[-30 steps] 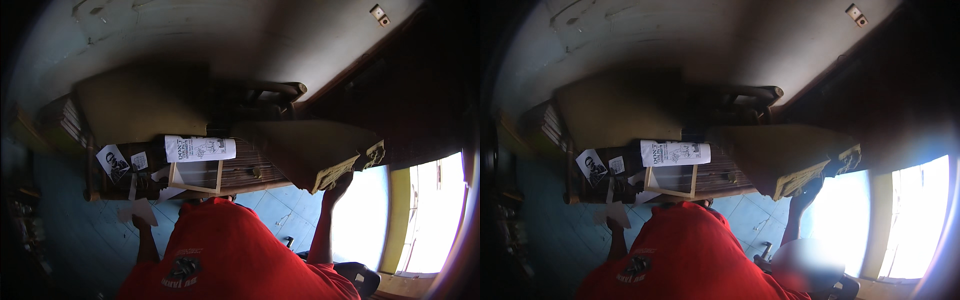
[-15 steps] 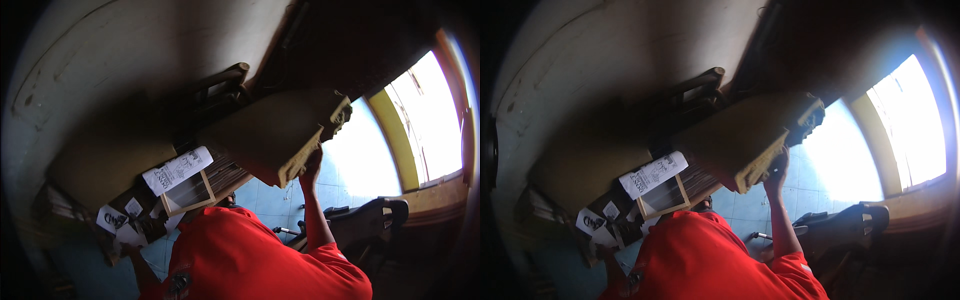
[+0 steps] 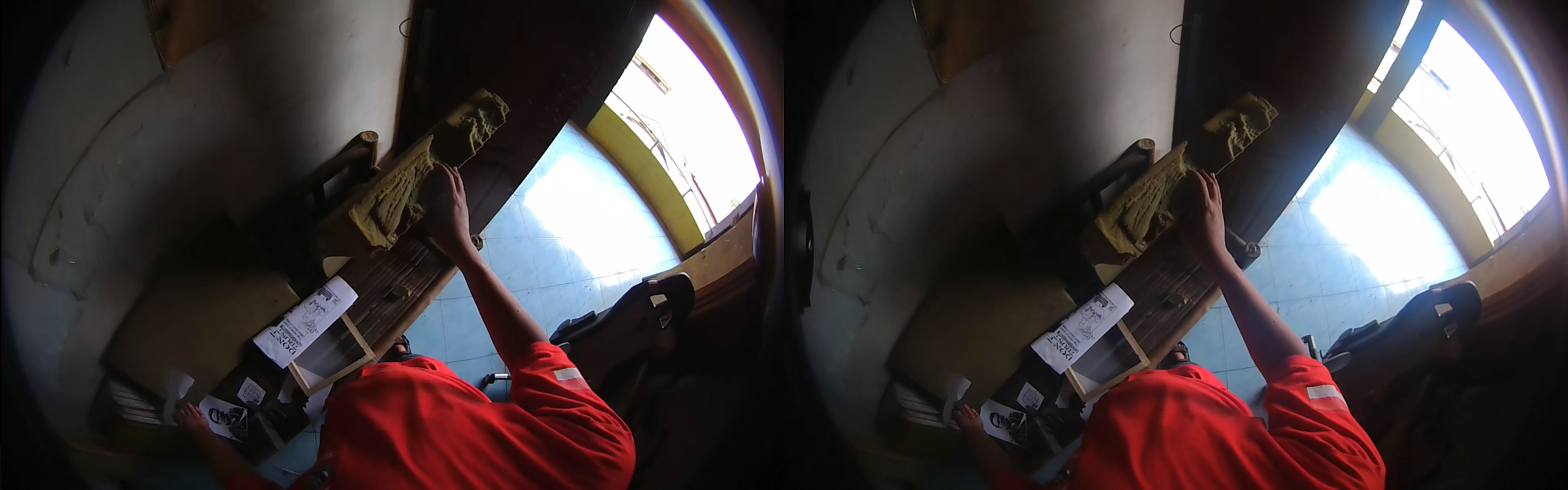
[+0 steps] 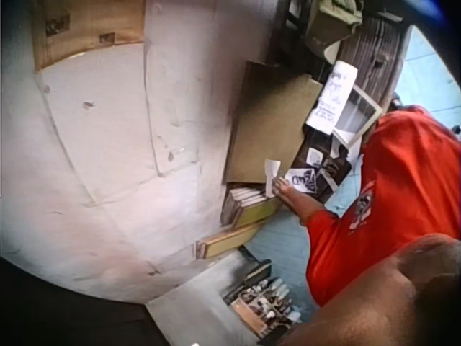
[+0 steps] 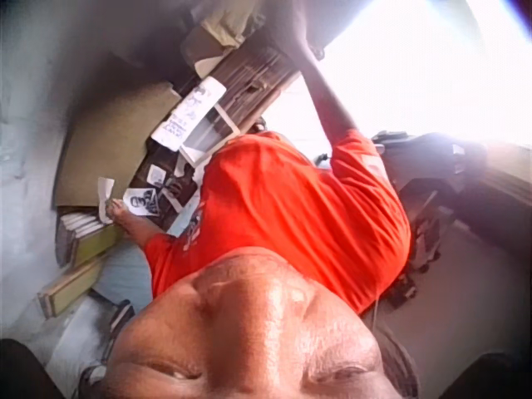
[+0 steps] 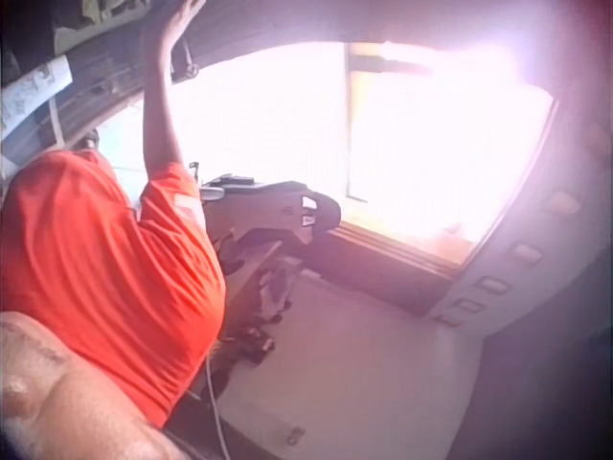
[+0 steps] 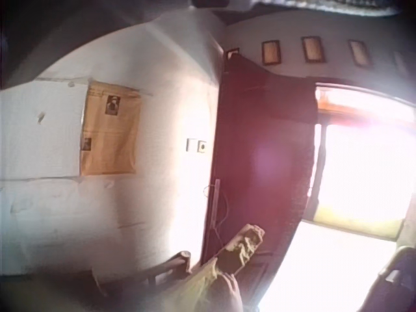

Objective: The person walks into a room and approaches a bamboo table. They pick up a piece of green fabric and a pair of scissors. The person then uses the scissors to cut the fabric into smaller pieces while standing at the table.

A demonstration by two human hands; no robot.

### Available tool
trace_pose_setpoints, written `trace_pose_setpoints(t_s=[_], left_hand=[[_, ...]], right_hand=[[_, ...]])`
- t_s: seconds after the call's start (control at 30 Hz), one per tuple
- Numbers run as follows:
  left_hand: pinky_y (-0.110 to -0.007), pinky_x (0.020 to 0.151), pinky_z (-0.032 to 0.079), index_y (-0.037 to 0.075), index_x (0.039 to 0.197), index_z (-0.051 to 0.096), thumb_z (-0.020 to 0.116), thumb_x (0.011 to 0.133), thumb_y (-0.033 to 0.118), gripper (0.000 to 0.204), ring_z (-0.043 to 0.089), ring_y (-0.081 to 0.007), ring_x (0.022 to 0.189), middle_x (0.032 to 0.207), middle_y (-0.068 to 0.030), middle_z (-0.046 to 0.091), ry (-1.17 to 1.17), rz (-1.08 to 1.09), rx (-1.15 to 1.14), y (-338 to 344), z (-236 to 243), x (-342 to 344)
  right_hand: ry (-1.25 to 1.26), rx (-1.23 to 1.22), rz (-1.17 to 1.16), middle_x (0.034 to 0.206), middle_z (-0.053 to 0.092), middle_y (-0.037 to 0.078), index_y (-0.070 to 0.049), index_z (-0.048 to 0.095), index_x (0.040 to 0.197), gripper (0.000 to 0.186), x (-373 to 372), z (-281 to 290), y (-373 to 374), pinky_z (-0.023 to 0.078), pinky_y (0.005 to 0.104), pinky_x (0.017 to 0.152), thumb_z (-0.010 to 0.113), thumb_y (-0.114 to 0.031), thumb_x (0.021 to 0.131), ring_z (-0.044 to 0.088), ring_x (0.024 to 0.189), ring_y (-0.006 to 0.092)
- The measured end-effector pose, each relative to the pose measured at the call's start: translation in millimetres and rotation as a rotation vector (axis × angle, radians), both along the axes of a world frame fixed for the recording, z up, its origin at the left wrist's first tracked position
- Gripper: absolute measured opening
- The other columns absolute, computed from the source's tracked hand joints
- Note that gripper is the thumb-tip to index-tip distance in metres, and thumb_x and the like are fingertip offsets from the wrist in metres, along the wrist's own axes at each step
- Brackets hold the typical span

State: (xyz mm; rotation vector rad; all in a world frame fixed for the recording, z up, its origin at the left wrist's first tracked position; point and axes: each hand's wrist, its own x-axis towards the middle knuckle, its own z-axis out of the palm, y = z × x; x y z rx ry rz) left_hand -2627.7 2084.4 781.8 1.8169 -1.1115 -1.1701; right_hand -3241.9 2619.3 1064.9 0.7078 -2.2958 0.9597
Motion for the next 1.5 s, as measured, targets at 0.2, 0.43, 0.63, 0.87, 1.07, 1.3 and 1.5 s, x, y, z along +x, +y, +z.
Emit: trace_pose_setpoints(t_s=[0.2, 0.43, 0.63, 0.87, 1.07, 1.3, 1.5], left_hand=[[-0.037, 0.094, 0.037, 0.011, 0.136, 0.036, 0.042, 0.094, 0.030, 0.047, 0.043, -0.0227, 0.126, 0.143, -0.0081, 0.036, 0.123, -0.478, -0.087, 29.0, -56.6, 26.3], [-0.039, 0.100, 0.032, 0.011, 0.136, 0.035, 0.050, 0.091, 0.039, 0.056, 0.043, -0.0243, 0.123, 0.136, -0.0103, 0.040, 0.314, -0.644, -0.064, 158.7, 100.3, -232.2], [-0.044, 0.106, 0.028, 0.003, 0.138, 0.032, 0.068, 0.079, 0.042, 0.078, 0.035, -0.0322, 0.129, 0.140, -0.0191, 0.034, 0.271, -1.270, -0.949, 306.8, 308.4, -410.1], [-0.048, 0.106, 0.028, 0.011, 0.141, 0.029, 0.079, 0.062, 0.040, 0.098, 0.035, -0.0343, 0.128, 0.139, -0.0171, 0.035, -0.538, -1.222, -1.455, 386.5, 366.9, -550.7], [-0.044, 0.105, 0.031, 0.011, 0.142, 0.028, 0.081, 0.060, 0.034, 0.101, 0.041, -0.0352, 0.123, 0.130, -0.0175, 0.047, -0.650, -1.189, -1.225, 384.3, 340.3, -593.9], [-0.041, 0.102, 0.035, 0.008, 0.139, 0.031, 0.080, 0.063, 0.017, 0.091, 0.041, -0.0353, 0.124, 0.134, -0.0177, 0.043, -0.468, -1.192, -1.230, 366.1, 331.2, -553.1], [-0.040, 0.103, 0.034, 0.012, 0.139, 0.033, 0.079, 0.063, 0.013, 0.089, 0.041, -0.0333, 0.125, 0.135, -0.0144, 0.043, -0.361, -1.243, -1.015, 344.9, 341.0, -547.8]], right_hand=[[-0.086, -0.020, 0.029, 0.133, 0.042, 0.019, -0.003, 0.040, 0.131, 0.068, -5.0, 3.3, -3.6, 0.028, 0.0413, 0.109, 0.052, 0.006, 0.065, 0.033, 0.129, 0.0377], [-0.045, 0.086, 0.019, 0.131, 0.043, 0.017, -0.007, 0.037, 0.135, 0.071, 1.5, 23.2, -4.2, 0.031, 0.0416, 0.106, 0.060, -0.002, 0.068, 0.037, 0.124, 0.0358], [-0.040, 0.137, 0.065, 0.127, 0.046, 0.017, -0.009, 0.035, 0.136, 0.070, -18.1, 35.3, -19.4, 0.038, 0.0426, 0.100, 0.064, -0.008, 0.073, 0.041, 0.119, 0.0355], [0.057, 0.073, 0.210, 0.127, 0.049, 0.017, -0.005, 0.039, 0.133, 0.069, -53.4, 15.4, -3.6, 0.039, 0.0410, 0.098, 0.070, -0.018, 0.073, 0.045, 0.117, 0.0347], [0.077, 0.129, 0.542, 0.127, 0.051, 0.014, -0.005, 0.047, 0.127, 0.057, -101.8, 14.4, 38.7, 0.039, 0.0412, 0.099, 0.069, -0.019, 0.076, 0.046, 0.118, 0.0328], [0.204, -0.060, 0.521, 0.113, 0.060, 0.016, -0.008, 0.061, 0.110, 0.035, -225.6, 72.3, 89.7, 0.043, 0.0422, 0.095, 0.067, -0.018, 0.076, 0.052, 0.110, 0.0349], [-0.467, -0.004, 0.802, 0.122, 0.056, 0.016, -0.004, 0.053, 0.123, 0.046, -342.2, 59.8, 119.9, 0.043, 0.0352, 0.096, 0.066, -0.017, 0.080, 0.052, 0.115, 0.0263]])
